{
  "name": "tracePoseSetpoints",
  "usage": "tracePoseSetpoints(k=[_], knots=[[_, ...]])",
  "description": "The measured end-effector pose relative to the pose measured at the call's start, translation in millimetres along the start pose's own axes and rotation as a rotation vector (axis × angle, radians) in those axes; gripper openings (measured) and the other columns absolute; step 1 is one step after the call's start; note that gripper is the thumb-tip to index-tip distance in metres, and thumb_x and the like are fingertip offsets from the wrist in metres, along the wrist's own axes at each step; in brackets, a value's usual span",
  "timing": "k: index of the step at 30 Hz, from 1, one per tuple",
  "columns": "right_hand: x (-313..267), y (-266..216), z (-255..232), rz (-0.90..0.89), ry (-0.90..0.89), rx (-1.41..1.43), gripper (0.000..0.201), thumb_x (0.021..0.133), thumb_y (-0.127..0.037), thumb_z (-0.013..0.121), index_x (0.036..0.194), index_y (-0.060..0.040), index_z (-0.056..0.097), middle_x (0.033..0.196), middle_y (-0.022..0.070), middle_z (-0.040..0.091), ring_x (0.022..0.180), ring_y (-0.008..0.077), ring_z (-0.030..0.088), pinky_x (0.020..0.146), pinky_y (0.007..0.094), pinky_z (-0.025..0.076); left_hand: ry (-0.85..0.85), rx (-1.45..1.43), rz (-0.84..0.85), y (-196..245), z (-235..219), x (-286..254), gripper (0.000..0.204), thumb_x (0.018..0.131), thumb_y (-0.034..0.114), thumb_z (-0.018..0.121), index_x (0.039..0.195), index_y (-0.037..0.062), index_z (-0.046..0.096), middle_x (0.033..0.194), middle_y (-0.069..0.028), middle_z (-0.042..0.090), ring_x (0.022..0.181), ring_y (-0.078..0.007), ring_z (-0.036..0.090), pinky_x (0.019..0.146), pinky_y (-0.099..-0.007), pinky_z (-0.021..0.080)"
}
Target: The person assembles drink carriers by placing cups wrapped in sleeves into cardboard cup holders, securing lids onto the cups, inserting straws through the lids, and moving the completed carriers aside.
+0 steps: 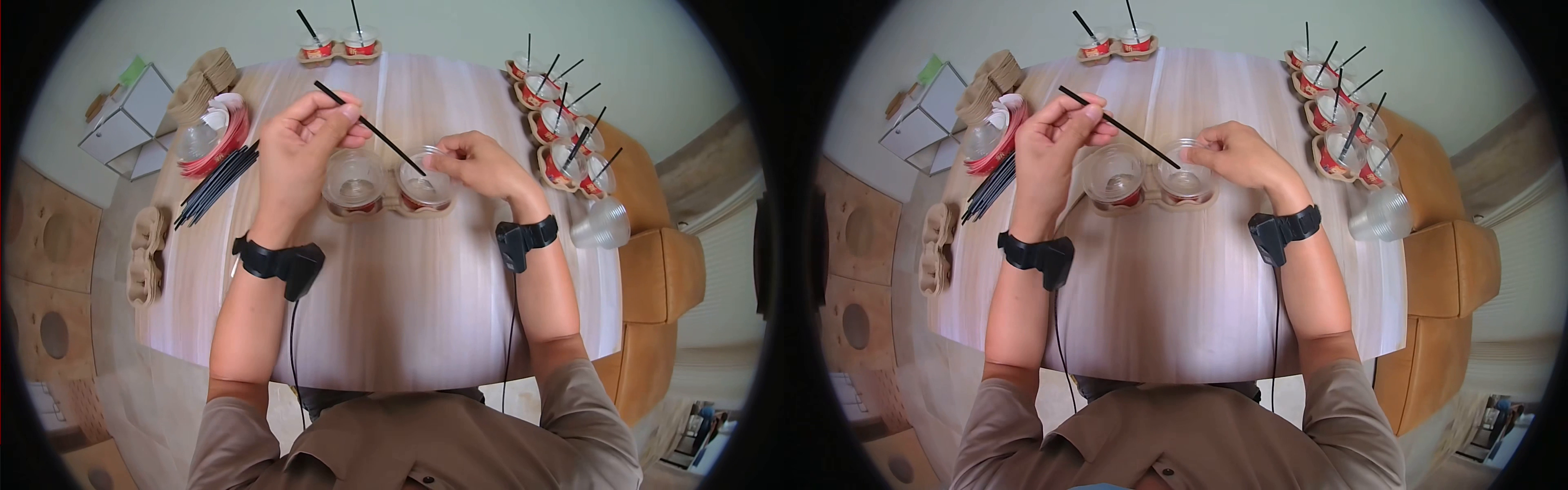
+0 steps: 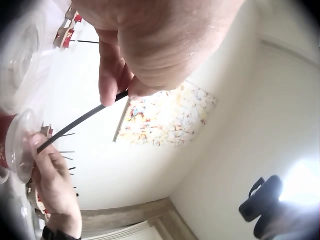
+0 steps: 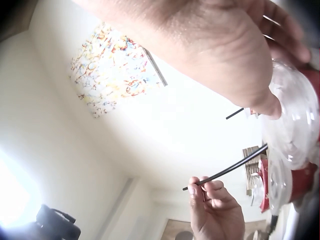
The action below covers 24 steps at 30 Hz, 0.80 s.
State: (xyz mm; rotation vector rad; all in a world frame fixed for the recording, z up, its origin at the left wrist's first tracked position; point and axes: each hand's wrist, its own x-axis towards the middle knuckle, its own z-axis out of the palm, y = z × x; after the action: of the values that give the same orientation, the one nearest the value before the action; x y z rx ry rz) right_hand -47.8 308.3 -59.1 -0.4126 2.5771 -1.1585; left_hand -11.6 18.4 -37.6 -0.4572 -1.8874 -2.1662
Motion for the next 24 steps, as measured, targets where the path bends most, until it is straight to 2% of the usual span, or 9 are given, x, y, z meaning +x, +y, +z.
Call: tracePoseSetpoints(k=[4,6,14,17,23,24], knots=[[-1.0,1.5,0.1,-0.014,0.01,0.021,0.04,0.11,-0.04,0.075,0.097,-0.0026,0.078,0.073,-0.0035,0.056,0.069,0.009,0.049,0.064,0.0306,0.042,-0.029,0.093,0.053,-1.9,13.8,-7.5,0.019,0.113,0.009,0.071,0.123,-0.0069,0.076,0.106,-0.008,0.079,0.096,-0.0135,0.08,0.087,-0.0269,0.065],[-0.5,1.3,1.0,-0.021,0.043,0.045,0.042,0.107,-0.037,0.076,0.088,0.0004,0.075,0.071,0.0044,0.063,0.067,0.0156,0.058,0.066,0.0371,0.048,-0.029,0.122,0.057,-2.3,17.8,-9.3,0.019,0.113,0.009,0.071,0.123,-0.0071,0.075,0.106,-0.008,0.079,0.095,-0.0135,0.08,0.086,-0.0267,0.065],[3.7,6.9,4.5,-0.037,0.059,0.027,0.045,0.108,-0.039,0.076,0.087,0.0007,0.075,0.069,0.0046,0.062,0.067,0.0153,0.056,0.065,0.0371,0.047,-0.031,0.193,0.098,-2.5,22.9,-10.6,0.018,0.114,0.009,0.07,0.122,-0.0059,0.076,0.104,-0.0077,0.08,0.092,-0.0125,0.079,0.083,-0.026,0.065],[4.6,7.7,5.4,-0.042,0.059,0.032,0.045,0.108,-0.039,0.076,0.087,0.0008,0.076,0.069,0.0043,0.061,0.067,0.015,0.056,0.064,0.037,0.047,-0.067,0.348,0.132,1.1,23.6,-9.5,0.015,0.113,0.009,0.071,0.118,-0.0049,0.077,0.103,-0.0069,0.079,0.089,-0.011,0.077,0.08,-0.026,0.064],[3.0,4.7,5.6,-0.028,0.058,0.053,0.043,0.108,-0.038,0.076,0.089,0.0005,0.077,0.069,0.0038,0.062,0.067,0.0149,0.056,0.065,0.0365,0.047,-0.069,0.539,0.277,1.1,27.1,-4.6,0.012,0.11,0.006,0.075,0.106,-0.0043,0.075,0.092,-0.0048,0.074,0.081,-0.0103,0.075,0.073,-0.0254,0.06],[3.1,4.6,5.7,-0.022,0.055,0.061,0.042,0.108,-0.038,0.076,0.09,0.0004,0.078,0.07,0.0037,0.063,0.067,0.015,0.056,0.065,0.0364,0.048,-0.057,0.539,0.341,-0.2,29.4,-2.5,0.012,0.106,0.006,0.079,0.102,-0.0037,0.074,0.09,-0.0063,0.072,0.076,-0.0127,0.073,0.069,-0.0274,0.057]])
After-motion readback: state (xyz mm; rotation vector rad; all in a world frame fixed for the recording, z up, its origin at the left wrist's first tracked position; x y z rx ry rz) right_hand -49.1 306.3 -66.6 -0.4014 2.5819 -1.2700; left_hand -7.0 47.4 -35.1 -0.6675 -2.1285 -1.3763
